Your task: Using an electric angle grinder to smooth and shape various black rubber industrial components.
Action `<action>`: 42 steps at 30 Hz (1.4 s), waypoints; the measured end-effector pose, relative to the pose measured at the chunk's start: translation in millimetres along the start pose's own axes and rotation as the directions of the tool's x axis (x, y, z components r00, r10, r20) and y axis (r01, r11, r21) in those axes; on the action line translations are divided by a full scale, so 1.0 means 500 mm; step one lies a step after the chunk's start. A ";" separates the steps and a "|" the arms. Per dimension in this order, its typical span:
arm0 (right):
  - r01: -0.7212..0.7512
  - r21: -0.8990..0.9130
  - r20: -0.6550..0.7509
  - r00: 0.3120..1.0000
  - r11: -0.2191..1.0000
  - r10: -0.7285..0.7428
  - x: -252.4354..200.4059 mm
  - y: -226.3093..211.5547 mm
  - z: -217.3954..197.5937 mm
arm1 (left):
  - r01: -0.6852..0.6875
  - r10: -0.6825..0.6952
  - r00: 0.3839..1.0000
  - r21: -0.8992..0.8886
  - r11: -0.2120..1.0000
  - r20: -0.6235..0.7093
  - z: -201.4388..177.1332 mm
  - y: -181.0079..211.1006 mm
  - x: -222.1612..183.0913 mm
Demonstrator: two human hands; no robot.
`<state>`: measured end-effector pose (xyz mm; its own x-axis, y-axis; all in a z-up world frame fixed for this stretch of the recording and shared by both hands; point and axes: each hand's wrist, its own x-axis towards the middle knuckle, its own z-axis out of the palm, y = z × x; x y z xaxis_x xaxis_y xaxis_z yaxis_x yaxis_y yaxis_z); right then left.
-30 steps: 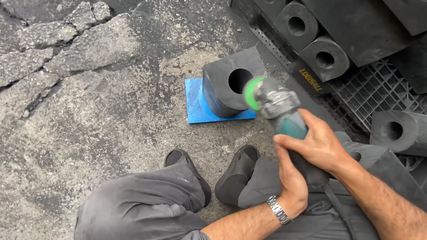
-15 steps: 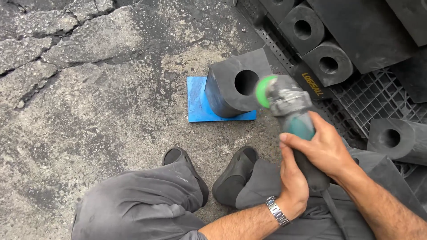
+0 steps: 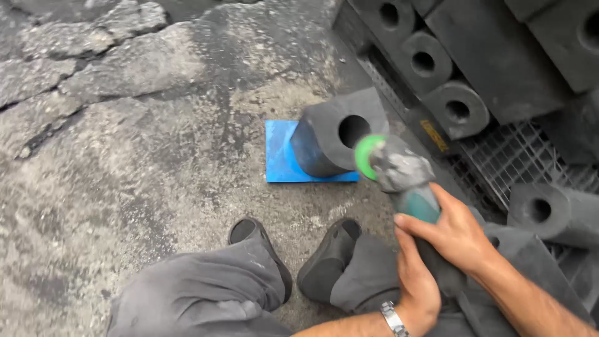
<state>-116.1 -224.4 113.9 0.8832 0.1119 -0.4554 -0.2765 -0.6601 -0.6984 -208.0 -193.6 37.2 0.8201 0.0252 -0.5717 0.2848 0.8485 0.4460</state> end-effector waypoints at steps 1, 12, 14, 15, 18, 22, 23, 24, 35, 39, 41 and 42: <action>0.003 -0.008 0.020 1.000 1.000 -0.003 0.003 0.000 0.004 | -0.008 0.008 1.000 -0.011 1.000 -0.017 -0.002 0.001 -0.005; -0.055 -0.002 0.025 0.998 0.998 0.055 0.050 -0.057 0.040 | -0.037 0.035 0.996 -0.025 0.999 -0.086 0.003 0.070 0.033; -0.074 0.018 -0.004 0.997 0.997 0.074 0.005 0.002 0.012 | 0.016 -0.016 0.999 -0.005 1.000 -0.030 0.006 0.034 -0.002; -0.078 0.042 -0.033 0.996 0.996 0.079 -0.009 0.029 -0.003 | 0.053 -0.054 0.998 0.023 0.998 0.029 0.010 0.018 -0.011; -0.133 0.112 -0.081 0.986 0.985 0.143 -0.006 0.068 -0.024 | 0.064 -0.083 0.994 0.246 0.967 0.069 0.014 -0.005 -0.014; -0.156 0.115 -0.107 0.980 0.981 0.169 -0.008 0.039 -0.012 | 0.070 -0.091 0.994 0.284 0.956 0.061 0.015 0.002 -0.010; -0.119 0.054 -0.079 0.989 0.991 0.123 -0.001 0.030 -0.005 | 0.052 -0.059 0.998 0.279 0.959 0.018 0.007 -0.019 -0.003; -0.079 -0.006 -0.049 0.996 0.997 0.079 0.006 0.022 0.000 | 0.033 -0.027 0.999 0.276 0.961 -0.025 -0.002 -0.041 0.004; -0.102 0.112 -0.055 0.993 0.988 0.109 -0.015 0.062 -0.012 | 0.040 -0.061 0.996 0.317 0.948 0.059 -0.007 -0.040 -0.012; -0.036 -0.047 0.020 0.999 0.998 0.037 -0.011 0.033 0.002 | 0.003 0.008 0.998 0.173 0.985 -0.062 -0.042 -0.103 -0.013; -0.033 -0.028 0.010 0.999 0.999 0.034 -0.018 0.051 -0.007 | -0.028 0.030 0.999 0.178 0.984 -0.013 -0.026 -0.066 -0.021; -0.022 -0.016 0.002 1.000 1.000 0.022 -0.019 0.058 -0.010 | -0.067 0.062 0.997 0.175 0.982 0.037 -0.017 -0.045 -0.021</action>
<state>-130.4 -248.3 100.9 0.8761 0.0990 -0.4719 -0.2898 -0.6742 -0.6793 -227.3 -208.4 27.4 0.8537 0.0583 -0.5175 0.3114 0.7393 0.5970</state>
